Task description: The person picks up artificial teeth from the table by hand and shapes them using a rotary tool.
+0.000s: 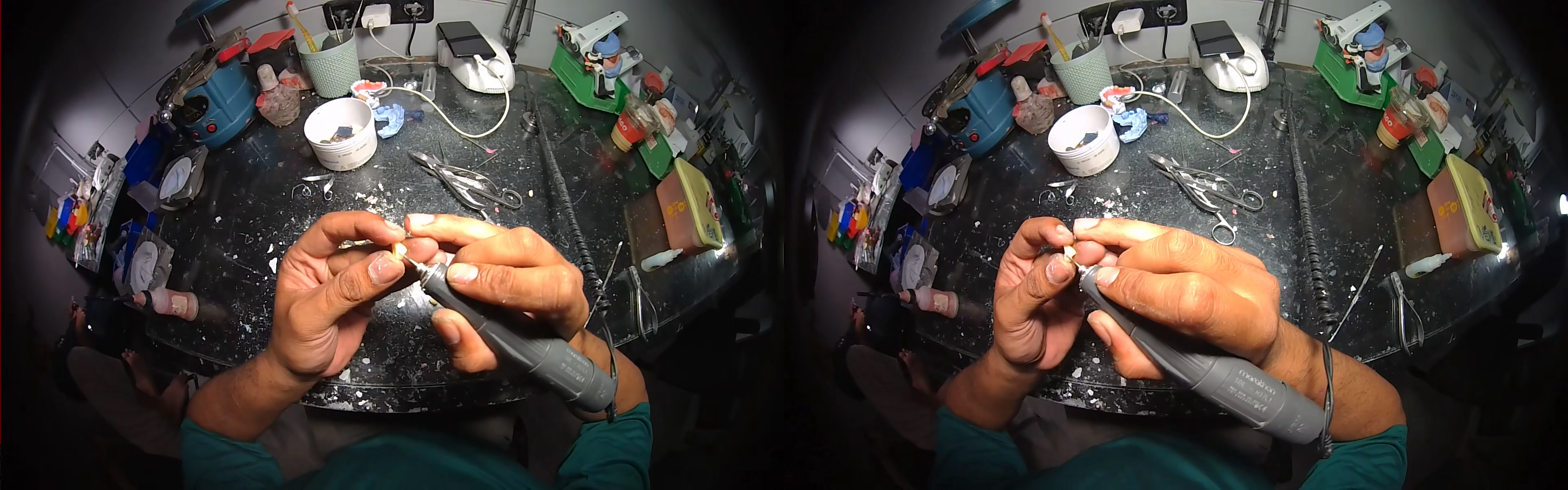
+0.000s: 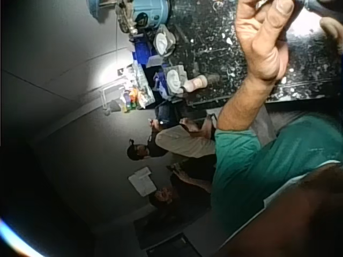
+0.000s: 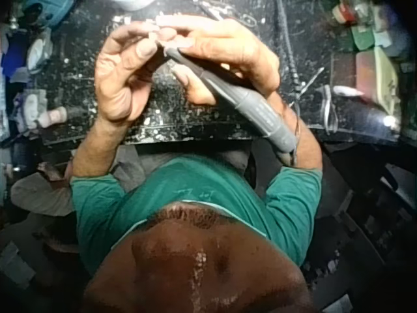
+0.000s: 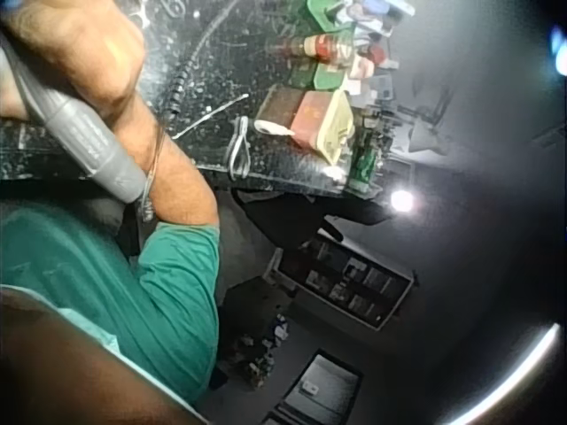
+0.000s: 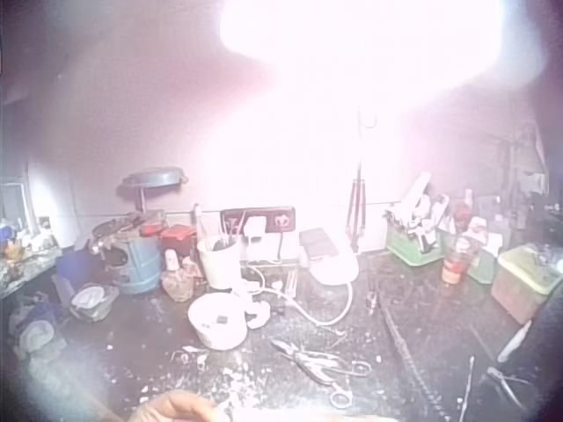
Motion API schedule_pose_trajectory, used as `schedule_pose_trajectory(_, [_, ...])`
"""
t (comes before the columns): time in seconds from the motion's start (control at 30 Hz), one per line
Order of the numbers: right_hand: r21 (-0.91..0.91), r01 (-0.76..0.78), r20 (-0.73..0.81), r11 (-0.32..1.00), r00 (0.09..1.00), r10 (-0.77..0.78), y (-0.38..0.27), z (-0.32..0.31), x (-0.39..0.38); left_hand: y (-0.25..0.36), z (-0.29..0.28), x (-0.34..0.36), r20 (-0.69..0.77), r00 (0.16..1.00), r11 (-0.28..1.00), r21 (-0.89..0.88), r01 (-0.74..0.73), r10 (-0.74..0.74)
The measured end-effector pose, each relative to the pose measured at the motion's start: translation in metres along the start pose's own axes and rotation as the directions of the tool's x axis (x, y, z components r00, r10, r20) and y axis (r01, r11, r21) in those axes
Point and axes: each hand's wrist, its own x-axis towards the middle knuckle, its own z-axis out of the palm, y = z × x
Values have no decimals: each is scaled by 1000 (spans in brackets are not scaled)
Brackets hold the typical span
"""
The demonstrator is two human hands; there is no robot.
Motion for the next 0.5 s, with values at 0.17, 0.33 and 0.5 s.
schedule_pose_trajectory(0.17, [3,-45,51,999,998,44,-9,-9,0,2,2,0,-37,994,989,113,-95,100])
schedule_pose_trajectory(0.33, [37,-72,123,997,990,67,-8,-12,-1,4,2,-1,-49,990,969,215,-121,135])
schedule_pose_trajectory(0.5, [41,-144,134,989,981,138,-13,-12,1,7,2,1,-29,979,911,371,-178,203])
